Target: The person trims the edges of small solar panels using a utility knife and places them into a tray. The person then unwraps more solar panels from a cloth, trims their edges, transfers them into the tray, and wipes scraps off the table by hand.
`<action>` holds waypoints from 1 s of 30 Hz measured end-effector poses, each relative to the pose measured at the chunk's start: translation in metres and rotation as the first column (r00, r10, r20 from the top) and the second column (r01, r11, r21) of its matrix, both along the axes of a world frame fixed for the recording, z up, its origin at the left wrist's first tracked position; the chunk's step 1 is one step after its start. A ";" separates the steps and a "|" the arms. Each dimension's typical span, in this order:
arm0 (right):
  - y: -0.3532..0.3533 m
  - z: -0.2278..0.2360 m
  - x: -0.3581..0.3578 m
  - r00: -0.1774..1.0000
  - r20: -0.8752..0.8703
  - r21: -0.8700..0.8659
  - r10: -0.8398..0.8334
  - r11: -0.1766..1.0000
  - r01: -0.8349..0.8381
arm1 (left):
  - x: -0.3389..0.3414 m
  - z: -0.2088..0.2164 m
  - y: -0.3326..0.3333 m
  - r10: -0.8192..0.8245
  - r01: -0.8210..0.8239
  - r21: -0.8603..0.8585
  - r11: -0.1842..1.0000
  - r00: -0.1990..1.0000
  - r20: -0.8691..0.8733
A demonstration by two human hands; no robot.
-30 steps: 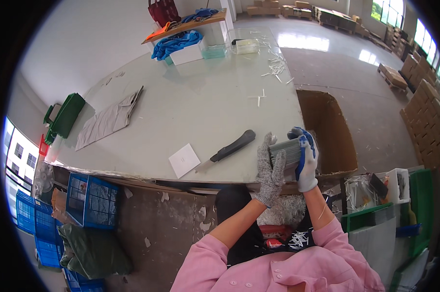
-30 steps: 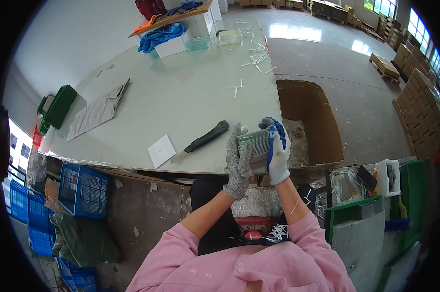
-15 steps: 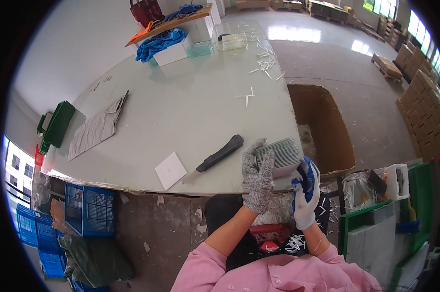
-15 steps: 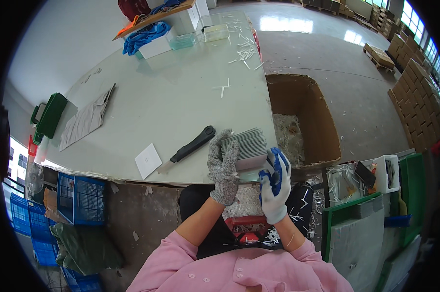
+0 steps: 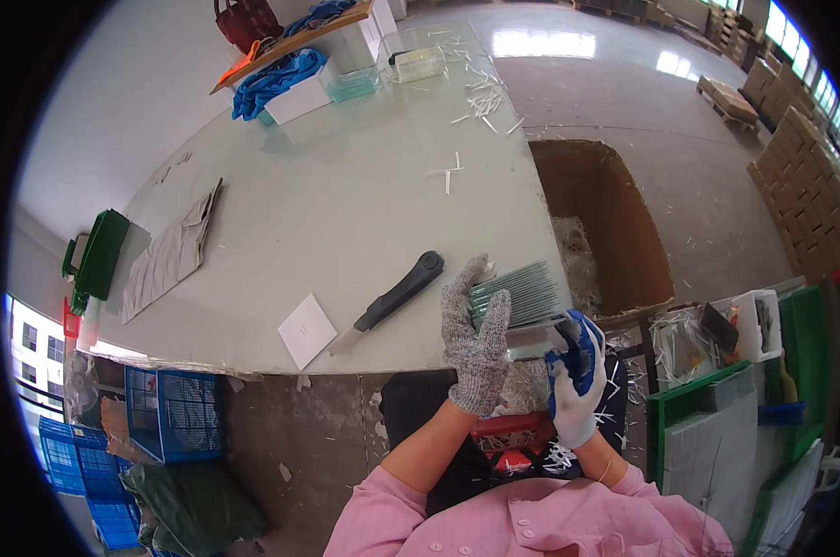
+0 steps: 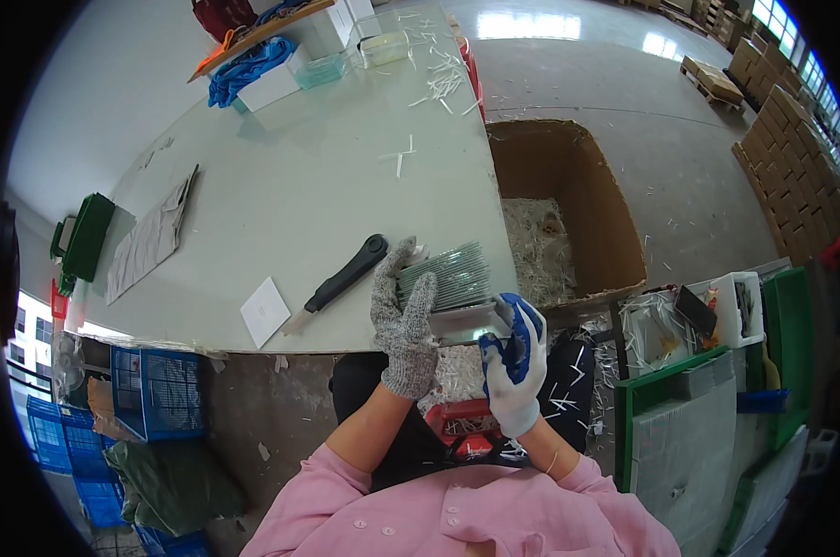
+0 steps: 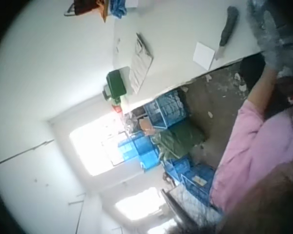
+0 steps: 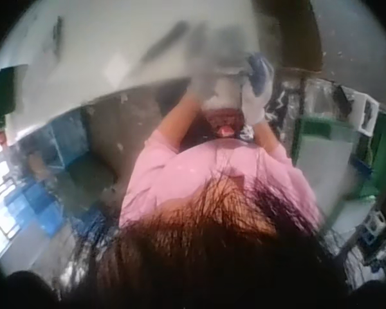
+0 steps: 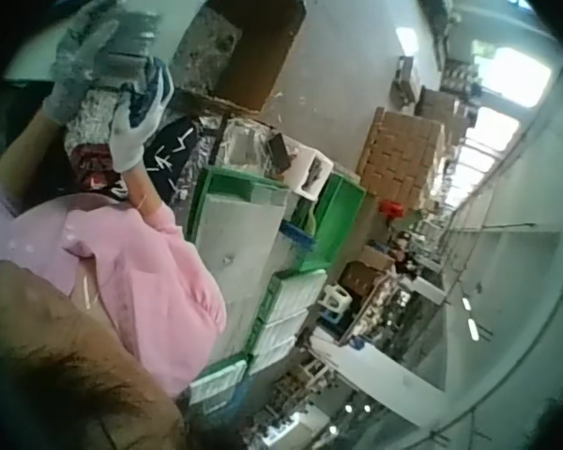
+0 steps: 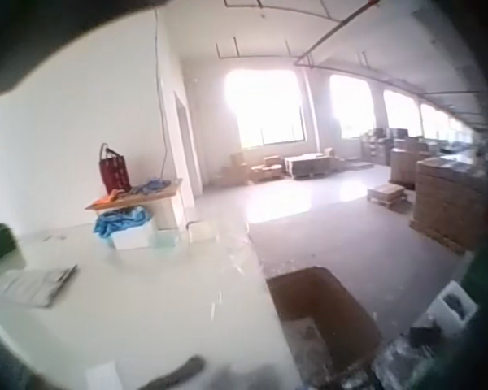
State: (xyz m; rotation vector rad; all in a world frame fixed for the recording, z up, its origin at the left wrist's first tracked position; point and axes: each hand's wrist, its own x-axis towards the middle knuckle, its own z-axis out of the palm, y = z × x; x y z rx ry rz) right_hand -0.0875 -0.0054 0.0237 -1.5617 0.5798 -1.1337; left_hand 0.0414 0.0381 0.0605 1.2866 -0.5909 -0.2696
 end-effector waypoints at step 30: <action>0.001 0.003 0.003 1.000 0.017 0.211 0.012 0.977 -0.015 | -0.001 -0.007 0.000 0.033 -0.033 -0.023 0.999 0.999 0.025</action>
